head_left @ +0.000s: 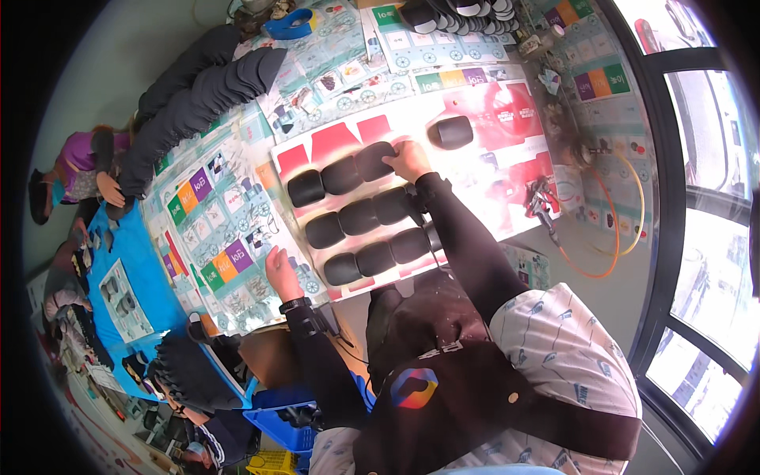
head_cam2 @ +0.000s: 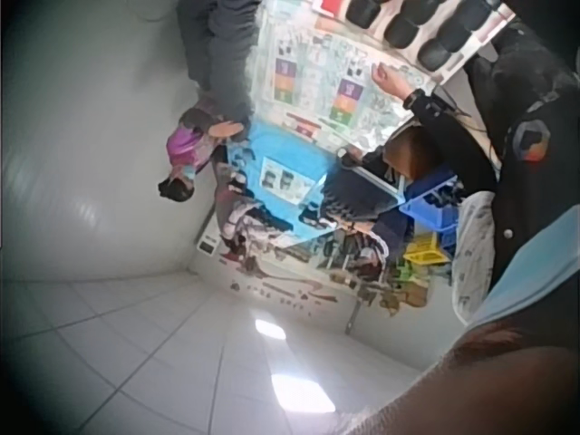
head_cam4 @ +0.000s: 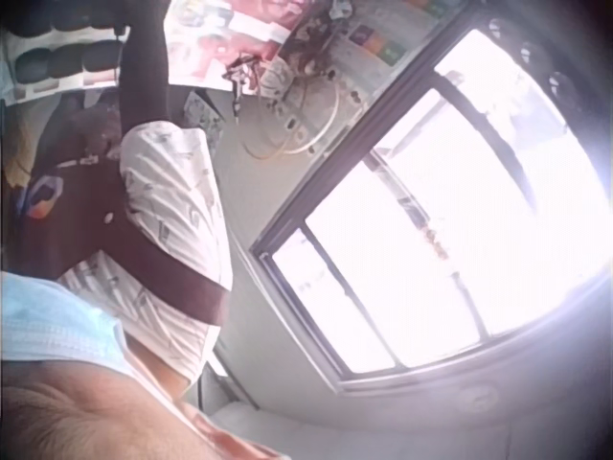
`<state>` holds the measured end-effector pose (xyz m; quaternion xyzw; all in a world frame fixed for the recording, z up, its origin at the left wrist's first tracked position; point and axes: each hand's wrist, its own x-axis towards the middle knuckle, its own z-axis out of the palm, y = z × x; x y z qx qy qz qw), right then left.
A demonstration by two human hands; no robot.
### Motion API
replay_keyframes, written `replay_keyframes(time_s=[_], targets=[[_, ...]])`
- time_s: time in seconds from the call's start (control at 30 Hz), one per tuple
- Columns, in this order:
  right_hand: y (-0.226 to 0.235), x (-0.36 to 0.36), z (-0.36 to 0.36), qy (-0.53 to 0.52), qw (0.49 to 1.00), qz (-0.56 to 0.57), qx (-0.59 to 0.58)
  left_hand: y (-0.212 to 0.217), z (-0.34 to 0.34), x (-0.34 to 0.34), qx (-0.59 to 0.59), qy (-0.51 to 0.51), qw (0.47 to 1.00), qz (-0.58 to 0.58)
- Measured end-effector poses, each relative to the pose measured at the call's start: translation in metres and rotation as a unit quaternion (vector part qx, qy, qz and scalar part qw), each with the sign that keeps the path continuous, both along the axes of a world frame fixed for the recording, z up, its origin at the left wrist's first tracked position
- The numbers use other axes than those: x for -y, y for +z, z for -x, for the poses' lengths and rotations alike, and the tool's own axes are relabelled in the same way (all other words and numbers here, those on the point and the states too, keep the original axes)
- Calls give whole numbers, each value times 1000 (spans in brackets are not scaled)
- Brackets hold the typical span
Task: The person takes black shoe parts from a blue bin, arranges them on a template, and applies a substance using a pneumatic spray tool.
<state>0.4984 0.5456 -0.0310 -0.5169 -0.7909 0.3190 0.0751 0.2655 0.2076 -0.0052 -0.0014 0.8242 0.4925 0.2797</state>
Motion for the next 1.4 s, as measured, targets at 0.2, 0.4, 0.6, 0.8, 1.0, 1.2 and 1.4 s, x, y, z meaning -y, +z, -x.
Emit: replay_keyframes(time_s=[0.2, 0.4, 0.6, 0.8, 1.0, 1.2, 1.4], targets=[[-7, 1, 0, -21, 997, 68, 1, -13, 8, 17, -2, 4, 1000, -19], [26, -58, -86, -231, 969, -85, 35, -12, 9, 44, 0, 39, 999, -16], [13, -102, -149, -165, 976, 111, 86, 2, -4, 30, -18, 19, 1000, 3], [20, -61, -97, -80, 973, 169, -134, 9, -13, 45, 4, 23, 999, 25], [20, -55, -88, -37, 985, 162, -56, 19, -29, 51, -1, 32, 999, 27], [20, -52, -103, -48, 980, 188, -49, 22, -51, 53, 24, 32, 999, 26], [80, -54, -239, -99, 991, -52, -78, 56, -80, 88, 10, 60, 998, 5]])
